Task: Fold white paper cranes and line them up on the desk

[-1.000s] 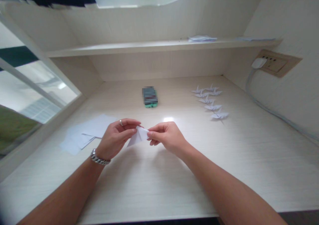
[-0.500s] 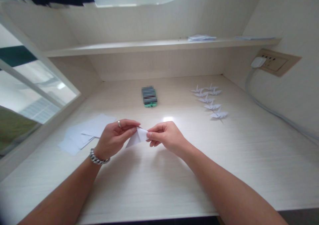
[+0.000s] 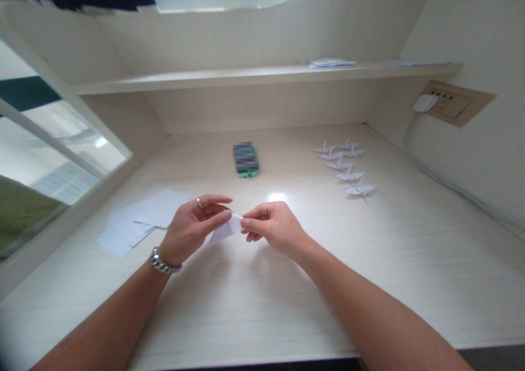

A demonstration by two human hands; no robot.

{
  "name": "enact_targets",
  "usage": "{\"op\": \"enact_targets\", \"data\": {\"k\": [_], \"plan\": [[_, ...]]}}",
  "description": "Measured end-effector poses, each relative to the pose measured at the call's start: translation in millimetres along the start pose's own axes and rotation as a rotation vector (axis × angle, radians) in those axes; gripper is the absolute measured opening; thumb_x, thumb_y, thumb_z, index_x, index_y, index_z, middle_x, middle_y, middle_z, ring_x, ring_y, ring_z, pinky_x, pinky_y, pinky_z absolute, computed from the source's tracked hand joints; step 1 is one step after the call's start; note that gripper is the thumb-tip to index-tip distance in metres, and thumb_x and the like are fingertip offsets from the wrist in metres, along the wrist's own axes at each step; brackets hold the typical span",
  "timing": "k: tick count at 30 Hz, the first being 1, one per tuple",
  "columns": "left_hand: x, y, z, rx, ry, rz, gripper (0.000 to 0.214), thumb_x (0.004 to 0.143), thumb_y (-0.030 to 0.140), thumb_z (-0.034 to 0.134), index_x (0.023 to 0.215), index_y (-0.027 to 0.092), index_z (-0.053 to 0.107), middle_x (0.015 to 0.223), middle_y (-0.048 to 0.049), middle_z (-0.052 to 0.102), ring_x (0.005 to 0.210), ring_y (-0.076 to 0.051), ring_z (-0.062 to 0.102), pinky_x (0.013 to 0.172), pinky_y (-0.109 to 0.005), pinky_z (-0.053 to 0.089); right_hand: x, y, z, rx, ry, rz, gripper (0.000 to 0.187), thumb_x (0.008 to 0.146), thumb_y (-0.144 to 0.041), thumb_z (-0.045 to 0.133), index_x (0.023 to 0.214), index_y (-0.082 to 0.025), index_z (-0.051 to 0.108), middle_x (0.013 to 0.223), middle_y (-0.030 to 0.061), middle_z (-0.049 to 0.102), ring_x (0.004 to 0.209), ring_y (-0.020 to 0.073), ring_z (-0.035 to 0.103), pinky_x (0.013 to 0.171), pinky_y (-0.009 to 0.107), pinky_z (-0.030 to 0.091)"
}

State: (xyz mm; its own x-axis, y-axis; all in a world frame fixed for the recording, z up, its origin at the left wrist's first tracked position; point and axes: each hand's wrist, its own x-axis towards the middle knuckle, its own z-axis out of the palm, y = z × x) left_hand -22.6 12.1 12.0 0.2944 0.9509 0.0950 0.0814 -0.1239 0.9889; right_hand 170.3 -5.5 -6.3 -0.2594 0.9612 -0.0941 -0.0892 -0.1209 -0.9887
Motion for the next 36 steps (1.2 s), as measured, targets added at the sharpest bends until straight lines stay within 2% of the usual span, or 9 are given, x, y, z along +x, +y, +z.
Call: {"op": "enact_targets", "data": {"k": [7, 11, 14, 17, 20, 24, 27, 29, 36], "plan": [[2, 0, 3.8, -0.065, 0.044, -0.041, 0.027, 0.075, 0.024, 0.070, 0.099, 0.013, 0.065, 0.060, -0.0003, 0.065, 0.052, -0.010, 0.056, 0.049, -0.020, 0.043, -1, 2, 0, -0.053, -0.023, -0.027, 0.022, 0.070, -0.032, 0.075, 0.079, -0.012, 0.073, 0.061, 0.0044, 0.069, 0.053, 0.0121, 0.062, 0.054, 0.025, 0.049], [3, -1, 3.9, -0.173, 0.074, -0.093, 0.033, 0.080, 0.029, 0.064, 0.109, 0.014, 0.060, 0.071, -0.0038, 0.070, 0.063, -0.015, 0.063, 0.061, -0.027, 0.051, -1, 0, 1, -0.055, -0.009, -0.016, 0.024, 0.069, -0.033, 0.075, 0.079, -0.012, 0.073, 0.058, 0.0034, 0.067, 0.052, 0.0122, 0.061, 0.054, 0.025, 0.049], [2, -1, 3.2, -0.189, 0.052, -0.101, 0.036, 0.080, 0.036, 0.065, 0.107, 0.014, 0.060, 0.079, -0.0073, 0.072, 0.072, -0.018, 0.067, 0.068, -0.032, 0.053, -1, 0, 1, -0.054, -0.004, -0.010, 0.025, 0.068, -0.034, 0.076, 0.078, -0.011, 0.073, 0.058, 0.0035, 0.067, 0.051, 0.0121, 0.061, 0.053, 0.025, 0.049], [1, 2, 5.0, -0.085, 0.017, -0.074, 0.035, 0.071, 0.032, 0.074, 0.099, 0.013, 0.063, 0.069, -0.0032, 0.069, 0.062, -0.014, 0.062, 0.058, -0.024, 0.049, 0, 1, 1, -0.048, -0.007, -0.017, 0.025, 0.068, -0.034, 0.075, 0.077, -0.012, 0.073, 0.061, 0.0044, 0.068, 0.052, 0.0120, 0.061, 0.054, 0.025, 0.049], [1, 2, 8.3, 0.000, 0.061, -0.058, 0.030, 0.072, 0.031, 0.073, 0.095, 0.014, 0.065, 0.057, 0.0032, 0.059, 0.050, -0.009, 0.052, 0.047, -0.019, 0.040, 0, 3, 1, -0.049, -0.018, -0.026, 0.025, 0.069, -0.035, 0.075, 0.078, -0.012, 0.073, 0.062, 0.0046, 0.069, 0.053, 0.0125, 0.062, 0.054, 0.026, 0.050], [1, -4, 10.1, 0.067, 0.058, -0.038, 0.026, 0.077, 0.035, 0.068, 0.094, 0.014, 0.066, 0.058, 0.0031, 0.056, 0.049, -0.008, 0.047, 0.044, -0.019, 0.036, 0, 4, 0, -0.058, -0.009, -0.023, 0.026, 0.069, -0.037, 0.075, 0.077, -0.012, 0.072, 0.062, 0.0047, 0.068, 0.053, 0.0126, 0.062, 0.054, 0.026, 0.050], [1, -9, 9.8, 0.150, 0.000, 0.003, 0.028, 0.075, 0.035, 0.071, 0.093, 0.014, 0.068, 0.057, 0.0036, 0.052, 0.049, -0.008, 0.045, 0.044, -0.019, 0.034, 0, 3, -1, -0.067, 0.003, -0.023, 0.028, 0.070, -0.038, 0.075, 0.078, -0.012, 0.072, 0.065, 0.0052, 0.069, 0.053, 0.0126, 0.062, 0.054, 0.026, 0.050], [1, -10, 10.2, 0.198, 0.020, 0.025, 0.028, 0.072, 0.034, 0.074, 0.091, 0.014, 0.070, 0.054, 0.0048, 0.048, 0.048, -0.008, 0.043, 0.042, -0.020, 0.033, -1, 3, -1, -0.086, -0.007, -0.043, 0.028, 0.071, -0.039, 0.074, 0.080, -0.012, 0.072, 0.065, 0.0052, 0.069, 0.055, 0.0130, 0.063, 0.055, 0.026, 0.051], [-1, -4, 13.2, 0.050, 0.060, 0.008, 0.023, 0.070, 0.028, 0.075, 0.086, 0.014, 0.069, 0.059, 0.0012, 0.062, 0.049, -0.008, 0.051, 0.044, -0.019, 0.037, -5, 6, 3, -0.136, 0.081, -0.217, 0.025, 0.073, -0.034, 0.075, 0.090, -0.016, 0.074, 0.076, 0.0057, 0.072, 0.069, 0.0173, 0.066, 0.067, 0.031, 0.053]]}}
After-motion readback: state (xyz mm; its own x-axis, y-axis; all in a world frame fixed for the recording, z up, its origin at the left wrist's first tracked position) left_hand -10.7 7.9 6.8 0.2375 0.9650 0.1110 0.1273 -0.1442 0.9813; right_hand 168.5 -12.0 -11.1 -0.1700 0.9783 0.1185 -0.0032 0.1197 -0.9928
